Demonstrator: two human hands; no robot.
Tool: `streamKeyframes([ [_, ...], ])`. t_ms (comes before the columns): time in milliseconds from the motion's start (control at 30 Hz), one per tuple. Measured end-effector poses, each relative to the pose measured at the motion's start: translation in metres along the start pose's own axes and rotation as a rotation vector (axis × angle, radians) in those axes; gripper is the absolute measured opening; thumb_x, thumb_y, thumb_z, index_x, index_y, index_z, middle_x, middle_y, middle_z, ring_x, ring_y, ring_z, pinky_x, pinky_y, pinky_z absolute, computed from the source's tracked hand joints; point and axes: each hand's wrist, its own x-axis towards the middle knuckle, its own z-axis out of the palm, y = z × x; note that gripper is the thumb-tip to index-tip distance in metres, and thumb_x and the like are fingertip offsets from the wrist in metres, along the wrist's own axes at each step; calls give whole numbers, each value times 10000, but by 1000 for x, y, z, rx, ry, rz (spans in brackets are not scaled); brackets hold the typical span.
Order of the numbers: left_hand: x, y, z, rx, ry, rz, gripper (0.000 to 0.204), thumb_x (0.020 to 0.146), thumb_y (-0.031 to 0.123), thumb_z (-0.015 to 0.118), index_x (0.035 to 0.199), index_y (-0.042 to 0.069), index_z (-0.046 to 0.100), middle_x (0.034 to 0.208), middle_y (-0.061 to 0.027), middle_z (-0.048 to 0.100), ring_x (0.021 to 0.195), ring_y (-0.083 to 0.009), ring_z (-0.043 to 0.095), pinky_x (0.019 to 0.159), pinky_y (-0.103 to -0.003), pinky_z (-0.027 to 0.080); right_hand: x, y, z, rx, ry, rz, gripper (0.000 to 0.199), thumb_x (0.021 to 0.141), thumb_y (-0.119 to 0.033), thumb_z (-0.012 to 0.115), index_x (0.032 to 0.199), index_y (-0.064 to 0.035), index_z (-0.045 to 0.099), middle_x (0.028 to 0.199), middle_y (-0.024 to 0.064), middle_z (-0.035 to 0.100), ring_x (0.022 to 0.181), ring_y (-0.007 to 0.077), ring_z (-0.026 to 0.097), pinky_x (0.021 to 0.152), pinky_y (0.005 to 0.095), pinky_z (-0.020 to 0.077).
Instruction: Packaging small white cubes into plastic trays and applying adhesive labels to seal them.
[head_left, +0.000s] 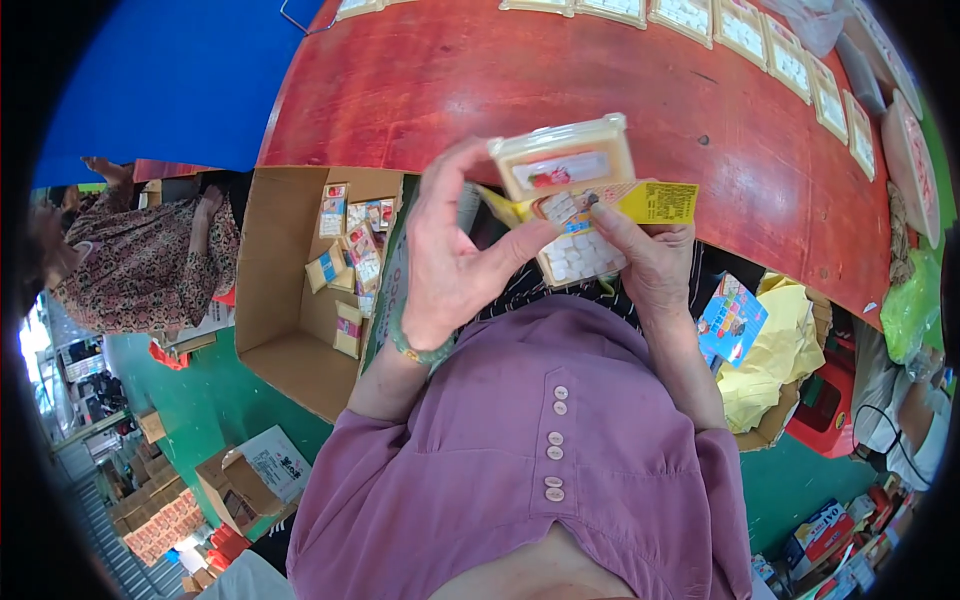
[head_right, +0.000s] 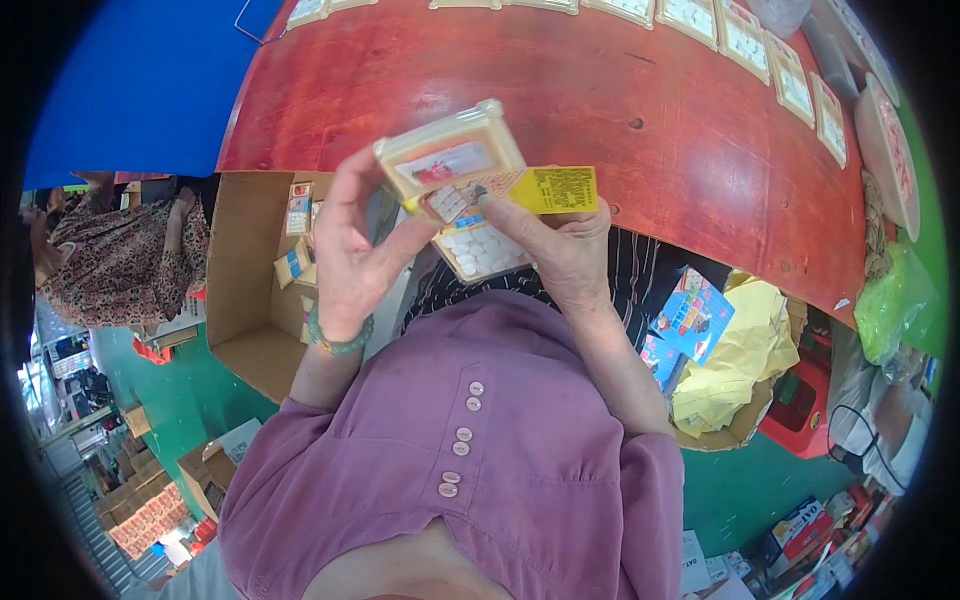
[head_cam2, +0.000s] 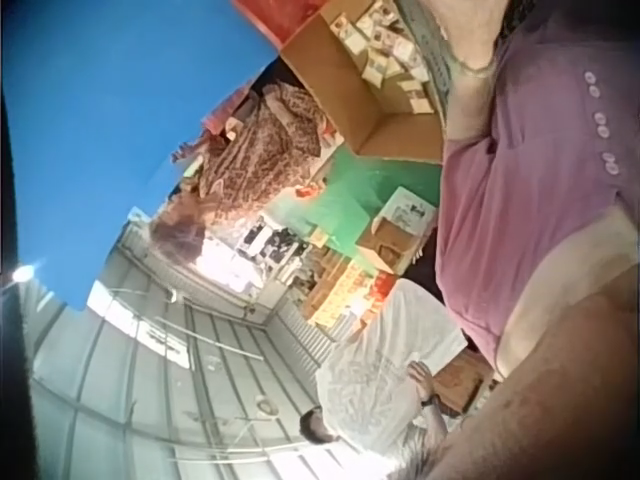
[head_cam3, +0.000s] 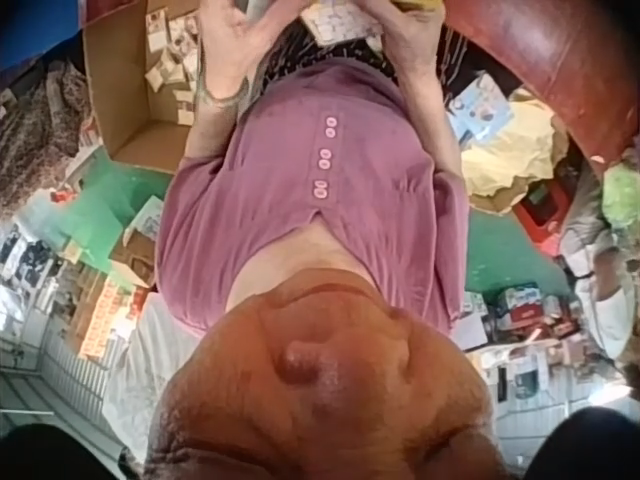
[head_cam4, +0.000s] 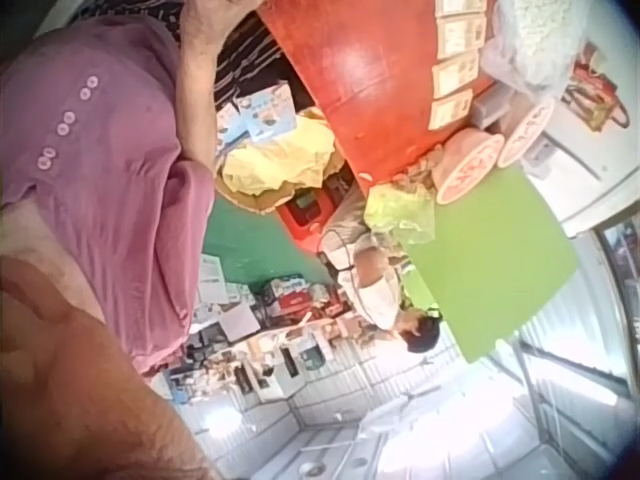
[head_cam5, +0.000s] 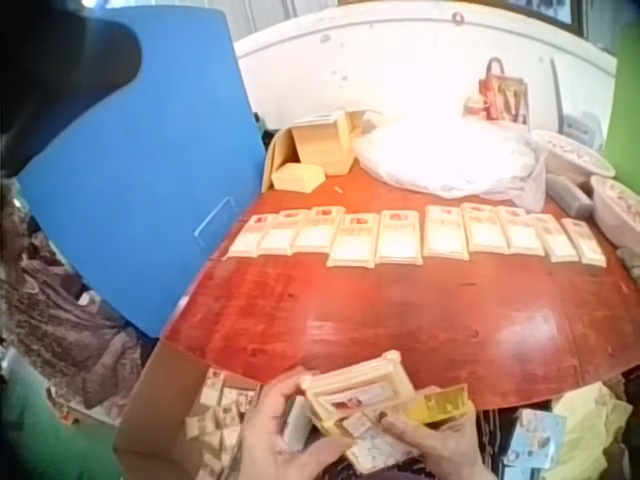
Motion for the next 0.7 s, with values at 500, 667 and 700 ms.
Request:
streamKeyframes([
  [500, -2, 4, 2, -615, -191, -325, 304, 783, -11, 714, 1082, -15, 656, 1003, -75, 684, 912, -102, 620, 835, -256, 497, 1, -16, 5, -11, -97, 164, 405, 753, -22, 742, 1115, 9, 562, 980, 98, 662, 866, 143, 648, 771, 265, 525],
  [667, -4, 3, 14, -619, 25, -313, 295, 802, -29, 691, 1093, -28, 645, 1003, -83, 679, 894, -98, 622, 821, -248, 504, -4, -3, 4, -568, 141, -269, 736, 707, 6, 779, 1294, -13, 335, 1136, 99, 524, 949, 142, 576, 757, 277, 499],
  [700, -5, 4, 16, -621, 26, -313, 295, 802, -29, 691, 1093, -28, 645, 1003, -83, 679, 894, -98, 622, 821, -248, 504, -3, -2, 0, -681, 208, -516, 741, 708, -8, 783, 1297, -15, 334, 1161, 105, 498, 967, 159, 559, 761, 292, 489],
])
